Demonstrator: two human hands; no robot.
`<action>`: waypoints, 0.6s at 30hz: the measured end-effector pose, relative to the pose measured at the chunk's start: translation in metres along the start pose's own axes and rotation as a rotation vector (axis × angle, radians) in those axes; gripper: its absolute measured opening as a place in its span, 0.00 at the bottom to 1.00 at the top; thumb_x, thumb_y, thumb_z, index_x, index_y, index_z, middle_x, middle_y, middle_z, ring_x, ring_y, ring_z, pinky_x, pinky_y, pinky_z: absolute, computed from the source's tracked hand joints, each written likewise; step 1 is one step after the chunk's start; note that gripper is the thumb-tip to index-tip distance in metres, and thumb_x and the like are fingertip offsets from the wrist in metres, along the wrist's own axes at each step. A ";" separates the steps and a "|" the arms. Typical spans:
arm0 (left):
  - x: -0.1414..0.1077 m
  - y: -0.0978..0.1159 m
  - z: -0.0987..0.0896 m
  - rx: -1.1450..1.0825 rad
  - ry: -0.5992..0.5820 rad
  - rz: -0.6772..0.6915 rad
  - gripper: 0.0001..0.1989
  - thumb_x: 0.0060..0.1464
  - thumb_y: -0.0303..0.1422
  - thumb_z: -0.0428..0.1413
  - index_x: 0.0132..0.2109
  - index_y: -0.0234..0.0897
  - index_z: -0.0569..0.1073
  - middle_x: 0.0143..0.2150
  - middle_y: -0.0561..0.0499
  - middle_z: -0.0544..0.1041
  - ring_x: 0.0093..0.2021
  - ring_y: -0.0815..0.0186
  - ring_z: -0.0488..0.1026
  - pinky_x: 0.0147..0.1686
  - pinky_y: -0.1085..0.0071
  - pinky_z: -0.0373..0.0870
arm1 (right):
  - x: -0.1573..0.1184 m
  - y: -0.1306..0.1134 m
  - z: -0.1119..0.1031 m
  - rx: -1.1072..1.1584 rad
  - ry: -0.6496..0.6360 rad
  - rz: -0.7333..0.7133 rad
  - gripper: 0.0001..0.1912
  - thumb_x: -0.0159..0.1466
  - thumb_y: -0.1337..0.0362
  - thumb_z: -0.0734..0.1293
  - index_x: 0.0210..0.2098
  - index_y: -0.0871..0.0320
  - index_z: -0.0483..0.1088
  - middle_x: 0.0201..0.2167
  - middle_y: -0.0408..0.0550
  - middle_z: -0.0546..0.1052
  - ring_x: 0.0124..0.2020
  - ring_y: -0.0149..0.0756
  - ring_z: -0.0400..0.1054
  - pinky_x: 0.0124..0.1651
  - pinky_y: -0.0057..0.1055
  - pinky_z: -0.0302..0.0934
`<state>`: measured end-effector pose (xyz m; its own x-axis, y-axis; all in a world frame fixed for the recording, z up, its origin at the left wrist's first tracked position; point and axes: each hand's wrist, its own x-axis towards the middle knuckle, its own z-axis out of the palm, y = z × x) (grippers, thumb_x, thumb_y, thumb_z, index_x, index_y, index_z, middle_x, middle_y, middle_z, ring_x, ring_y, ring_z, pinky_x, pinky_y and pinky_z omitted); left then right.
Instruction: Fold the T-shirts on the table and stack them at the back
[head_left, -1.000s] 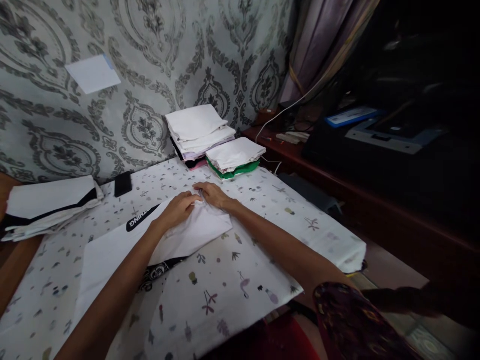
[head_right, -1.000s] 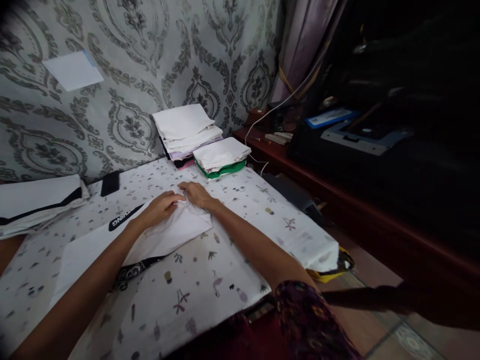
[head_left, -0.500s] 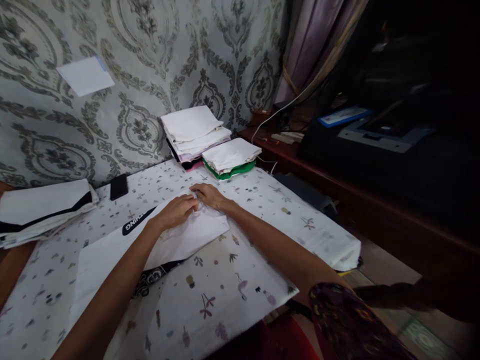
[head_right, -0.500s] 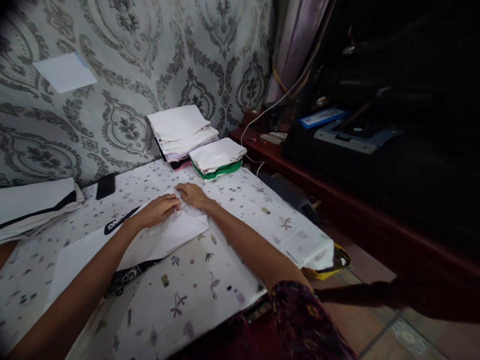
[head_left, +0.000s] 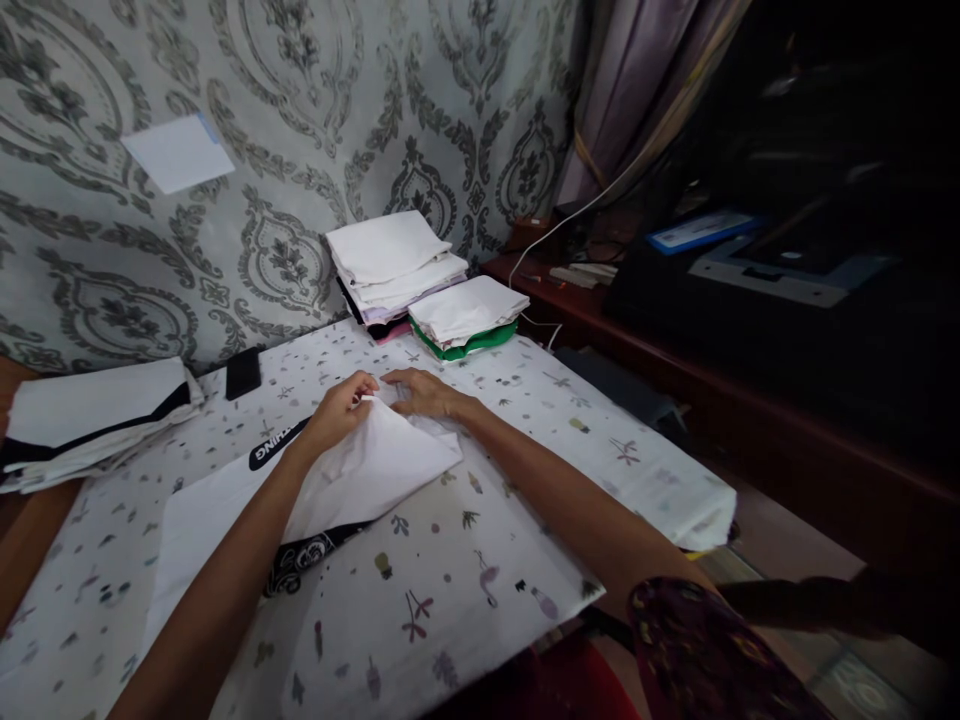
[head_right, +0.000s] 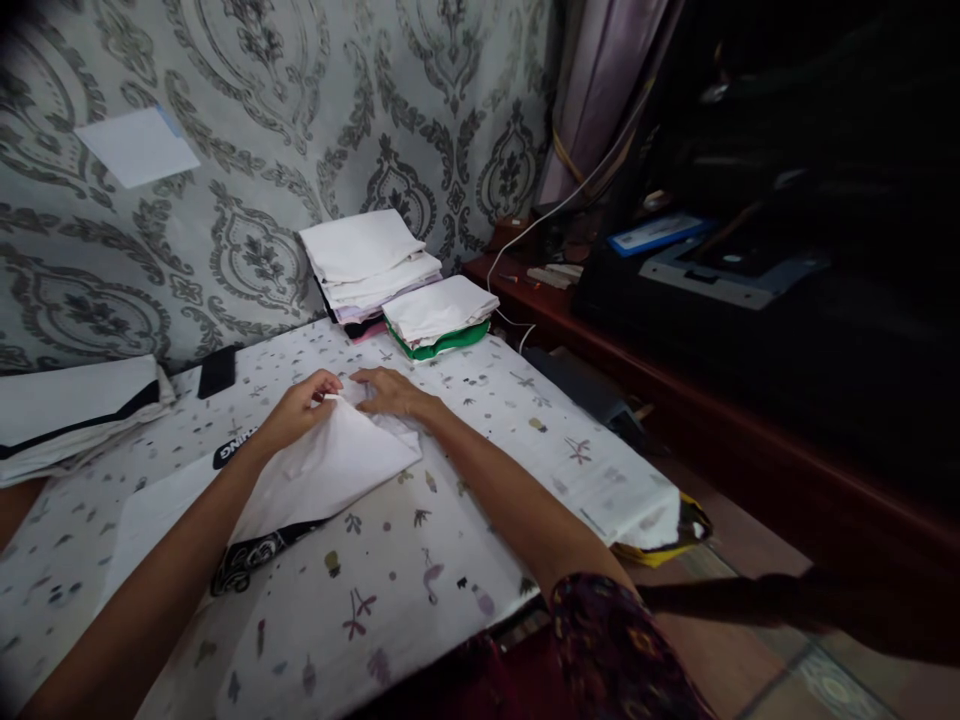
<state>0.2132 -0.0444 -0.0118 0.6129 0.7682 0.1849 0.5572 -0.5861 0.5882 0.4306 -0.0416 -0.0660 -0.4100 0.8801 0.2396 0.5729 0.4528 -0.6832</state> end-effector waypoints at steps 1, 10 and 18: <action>0.000 -0.002 0.002 0.040 0.013 0.009 0.14 0.51 0.25 0.50 0.46 0.39 0.69 0.42 0.50 0.74 0.43 0.62 0.72 0.45 0.65 0.69 | 0.000 0.001 0.000 0.005 -0.002 -0.004 0.31 0.60 0.64 0.72 0.61 0.60 0.67 0.59 0.56 0.74 0.59 0.46 0.67 0.61 0.41 0.59; -0.014 0.009 0.020 0.379 -0.047 0.311 0.23 0.55 0.18 0.45 0.53 0.41 0.72 0.55 0.45 0.69 0.57 0.56 0.64 0.56 0.56 0.65 | 0.002 0.004 0.000 0.010 0.004 -0.023 0.29 0.60 0.62 0.72 0.59 0.61 0.69 0.56 0.56 0.75 0.57 0.48 0.69 0.60 0.43 0.61; -0.049 0.050 -0.002 0.516 -0.239 0.299 0.10 0.55 0.22 0.45 0.35 0.40 0.67 0.31 0.51 0.72 0.37 0.60 0.70 0.53 0.56 0.64 | 0.001 0.010 0.002 0.003 0.006 -0.023 0.28 0.62 0.62 0.71 0.61 0.61 0.68 0.59 0.57 0.73 0.60 0.46 0.67 0.62 0.42 0.59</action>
<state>0.2105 -0.1112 0.0101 0.8584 0.5086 0.0664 0.5042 -0.8605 0.0728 0.4346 -0.0365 -0.0740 -0.4187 0.8701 0.2599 0.5610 0.4729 -0.6795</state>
